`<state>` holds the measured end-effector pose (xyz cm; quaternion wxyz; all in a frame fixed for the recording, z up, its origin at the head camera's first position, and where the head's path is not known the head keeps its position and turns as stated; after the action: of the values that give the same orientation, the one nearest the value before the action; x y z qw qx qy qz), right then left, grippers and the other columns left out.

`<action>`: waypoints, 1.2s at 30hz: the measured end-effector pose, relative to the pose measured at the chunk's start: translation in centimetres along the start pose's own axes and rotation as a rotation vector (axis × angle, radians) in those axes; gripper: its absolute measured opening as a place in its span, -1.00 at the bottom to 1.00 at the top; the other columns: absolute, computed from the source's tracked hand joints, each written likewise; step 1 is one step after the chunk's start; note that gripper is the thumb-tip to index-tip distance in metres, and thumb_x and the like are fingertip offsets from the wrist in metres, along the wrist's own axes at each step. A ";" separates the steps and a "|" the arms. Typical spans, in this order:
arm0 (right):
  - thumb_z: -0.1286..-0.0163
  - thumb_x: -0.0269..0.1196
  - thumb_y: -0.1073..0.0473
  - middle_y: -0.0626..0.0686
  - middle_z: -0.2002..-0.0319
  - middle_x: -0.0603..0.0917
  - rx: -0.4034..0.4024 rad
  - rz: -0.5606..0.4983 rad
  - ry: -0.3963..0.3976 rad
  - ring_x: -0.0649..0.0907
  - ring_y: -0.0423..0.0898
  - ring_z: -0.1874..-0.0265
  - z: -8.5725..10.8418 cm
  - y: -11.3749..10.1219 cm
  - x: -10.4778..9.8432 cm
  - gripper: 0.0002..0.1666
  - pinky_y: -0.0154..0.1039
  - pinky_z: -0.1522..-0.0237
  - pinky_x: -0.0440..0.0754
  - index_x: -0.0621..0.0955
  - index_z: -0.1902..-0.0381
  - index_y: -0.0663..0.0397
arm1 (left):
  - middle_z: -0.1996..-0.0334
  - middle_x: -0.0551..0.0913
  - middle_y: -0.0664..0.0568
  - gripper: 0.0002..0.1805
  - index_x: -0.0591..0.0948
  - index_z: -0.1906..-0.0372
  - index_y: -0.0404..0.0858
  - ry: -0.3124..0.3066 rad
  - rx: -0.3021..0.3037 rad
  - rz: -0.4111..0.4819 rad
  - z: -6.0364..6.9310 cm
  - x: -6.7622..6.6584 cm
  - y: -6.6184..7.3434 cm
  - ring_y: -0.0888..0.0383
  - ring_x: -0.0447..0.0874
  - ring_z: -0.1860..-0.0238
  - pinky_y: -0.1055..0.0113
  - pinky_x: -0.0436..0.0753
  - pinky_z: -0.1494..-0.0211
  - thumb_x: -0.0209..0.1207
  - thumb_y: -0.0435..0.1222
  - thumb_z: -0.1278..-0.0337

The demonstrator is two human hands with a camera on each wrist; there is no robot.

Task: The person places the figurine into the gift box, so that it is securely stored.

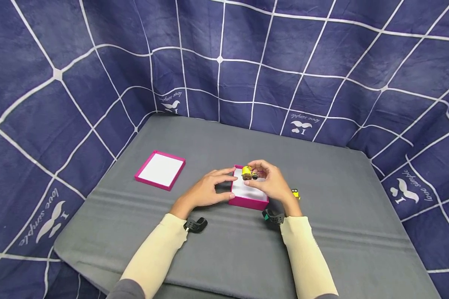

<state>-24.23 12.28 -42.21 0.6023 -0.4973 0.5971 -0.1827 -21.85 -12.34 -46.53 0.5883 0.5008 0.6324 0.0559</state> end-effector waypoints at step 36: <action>0.06 0.63 0.19 0.16 0.11 0.77 0.274 0.149 0.126 0.77 0.03 0.12 -1.2 -2.1 2.8 -0.34 -0.05 0.01 0.71 0.65 -0.05 0.14 | -0.47 0.37 0.31 -0.38 0.57 -0.29 0.22 0.026 0.015 -0.001 0.0 0.2 0.1 0.12 0.36 -0.45 -0.08 0.42 -0.42 0.33 0.21 -0.10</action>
<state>-23.94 8.67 -41.74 0.6377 -0.3524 0.6385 -0.2480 -21.72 -12.12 -46.59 0.5763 0.5043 0.6405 0.0573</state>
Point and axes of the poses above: each hand's wrist, its own z-axis away from the middle knuckle, its own x-axis out of the palm, y = z × x, the point moved 2 cm from there along -z, towards the middle knuckle
